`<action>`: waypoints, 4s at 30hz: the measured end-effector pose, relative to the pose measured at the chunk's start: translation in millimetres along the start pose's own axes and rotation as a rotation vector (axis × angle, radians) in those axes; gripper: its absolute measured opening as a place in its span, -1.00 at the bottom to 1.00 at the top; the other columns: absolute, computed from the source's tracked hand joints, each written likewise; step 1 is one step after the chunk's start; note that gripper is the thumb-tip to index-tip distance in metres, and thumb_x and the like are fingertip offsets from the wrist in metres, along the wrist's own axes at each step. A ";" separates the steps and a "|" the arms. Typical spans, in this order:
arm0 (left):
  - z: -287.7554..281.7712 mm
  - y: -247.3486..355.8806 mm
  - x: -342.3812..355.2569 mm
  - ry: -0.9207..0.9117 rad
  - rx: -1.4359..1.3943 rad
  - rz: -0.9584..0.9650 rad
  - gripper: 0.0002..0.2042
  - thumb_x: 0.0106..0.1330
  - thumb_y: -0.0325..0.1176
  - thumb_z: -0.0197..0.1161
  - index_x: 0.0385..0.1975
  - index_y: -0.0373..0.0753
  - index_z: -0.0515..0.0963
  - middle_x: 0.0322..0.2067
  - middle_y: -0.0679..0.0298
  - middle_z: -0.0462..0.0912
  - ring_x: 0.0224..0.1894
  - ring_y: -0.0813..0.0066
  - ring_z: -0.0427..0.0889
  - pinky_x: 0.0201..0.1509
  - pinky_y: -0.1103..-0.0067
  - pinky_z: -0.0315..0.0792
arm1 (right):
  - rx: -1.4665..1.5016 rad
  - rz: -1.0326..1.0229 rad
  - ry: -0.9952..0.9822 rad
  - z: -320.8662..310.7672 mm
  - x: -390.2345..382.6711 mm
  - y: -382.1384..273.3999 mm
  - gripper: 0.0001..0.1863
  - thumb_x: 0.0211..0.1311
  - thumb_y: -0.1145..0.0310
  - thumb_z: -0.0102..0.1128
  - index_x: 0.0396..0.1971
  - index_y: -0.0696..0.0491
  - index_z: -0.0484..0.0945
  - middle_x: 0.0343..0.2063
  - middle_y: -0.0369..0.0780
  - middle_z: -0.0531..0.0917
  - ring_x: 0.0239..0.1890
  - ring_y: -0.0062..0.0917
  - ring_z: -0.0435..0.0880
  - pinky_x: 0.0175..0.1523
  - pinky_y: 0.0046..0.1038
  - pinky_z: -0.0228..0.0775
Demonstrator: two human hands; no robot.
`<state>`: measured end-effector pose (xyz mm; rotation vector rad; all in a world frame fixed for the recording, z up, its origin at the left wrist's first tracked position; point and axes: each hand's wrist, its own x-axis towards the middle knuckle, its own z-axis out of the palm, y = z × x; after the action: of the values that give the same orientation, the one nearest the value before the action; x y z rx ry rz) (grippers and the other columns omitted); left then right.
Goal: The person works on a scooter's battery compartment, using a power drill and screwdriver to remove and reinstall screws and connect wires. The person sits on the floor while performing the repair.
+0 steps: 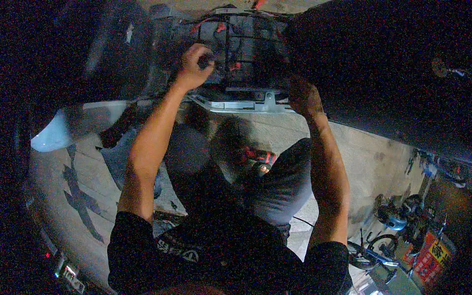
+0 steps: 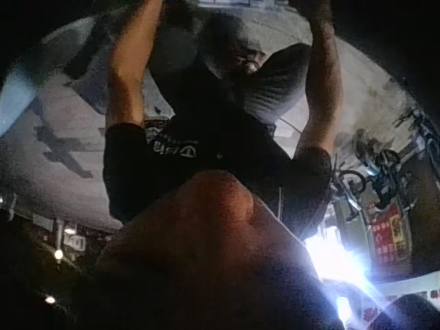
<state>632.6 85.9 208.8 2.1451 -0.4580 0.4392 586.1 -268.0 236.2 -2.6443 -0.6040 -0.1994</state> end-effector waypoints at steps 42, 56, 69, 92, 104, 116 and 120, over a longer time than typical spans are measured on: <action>8.0 -3.9 -11.2 -0.013 -0.031 -0.018 -0.76 0.00 -0.46 0.33 -0.31 -0.29 0.50 -0.31 0.06 0.56 -0.22 0.00 0.56 -0.16 0.32 0.45 | -0.163 0.560 -0.206 15.2 20.5 -20.0 -0.74 0.16 0.31 0.02 -0.21 -0.01 0.64 -0.22 -0.05 0.67 -0.16 -0.10 0.65 -0.06 -0.20 0.51; 31.5 -27.7 0.5 -0.041 -0.013 -0.067 -0.79 0.00 -0.45 0.33 -0.36 -0.28 0.50 -0.34 0.06 0.56 -0.25 0.04 0.57 -0.18 0.34 0.46 | 0.001 0.754 -0.068 29.5 11.9 -38.7 -0.71 0.22 0.22 0.01 -0.11 -0.07 0.59 -0.24 0.04 0.64 -0.12 -0.01 0.60 -0.06 -0.10 0.46; 20.5 -6.5 -10.3 -0.046 0.021 -0.045 -0.80 0.02 -0.43 0.32 -0.35 -0.25 0.52 -0.31 0.11 0.56 -0.20 0.04 0.54 -0.14 0.29 0.42 | -0.126 0.557 -0.318 6.3 36.4 -19.2 -0.66 0.15 0.28 0.10 -0.05 -0.06 0.57 -0.19 -0.03 0.65 -0.16 -0.07 0.65 -0.08 -0.17 0.52; 26.7 -7.9 -1.7 0.034 0.028 -0.066 -0.85 0.01 -0.43 0.33 -0.44 -0.26 0.52 -0.41 0.11 0.57 -0.30 0.06 0.57 -0.22 0.33 0.45 | -0.046 0.656 -0.035 52.0 23.2 19.0 -0.60 0.11 -0.01 0.22 -0.28 0.04 0.65 -0.32 -0.06 0.70 -0.22 -0.17 0.68 -0.14 -0.29 0.51; 29.8 -15.4 -8.6 0.060 0.059 -0.080 -0.85 0.02 -0.41 0.32 -0.43 -0.25 0.52 -0.39 0.09 0.56 -0.28 0.03 0.56 -0.20 0.30 0.44 | -0.064 0.644 -0.201 31.8 53.9 -10.3 -0.54 0.13 -0.01 0.12 -0.21 0.09 0.62 -0.27 0.02 0.67 -0.15 -0.09 0.66 -0.03 -0.17 0.51; 34.5 -23.2 -12.5 0.081 0.066 -0.070 -0.83 0.02 -0.35 0.34 -0.43 -0.21 0.53 -0.39 0.11 0.55 -0.28 0.03 0.56 -0.23 0.27 0.44 | -0.523 0.621 -0.567 57.5 85.6 3.5 -0.71 0.15 0.10 0.15 -0.34 -0.03 0.69 -0.30 -0.15 0.71 -0.26 -0.25 0.71 -0.16 -0.22 0.58; 35.3 -19.1 -7.6 0.067 0.087 -0.104 -0.84 0.05 -0.30 0.33 -0.43 -0.19 0.54 -0.39 0.14 0.56 -0.28 0.06 0.57 -0.24 0.28 0.46 | -0.441 0.222 -0.392 44.5 62.3 26.6 -0.76 0.11 0.16 0.17 -0.35 -0.04 0.69 -0.31 -0.16 0.70 -0.28 -0.25 0.70 -0.20 -0.25 0.59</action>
<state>640.1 68.7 172.5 2.2186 -0.2931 0.4784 655.7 -246.8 200.4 -3.1842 -0.4119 0.2928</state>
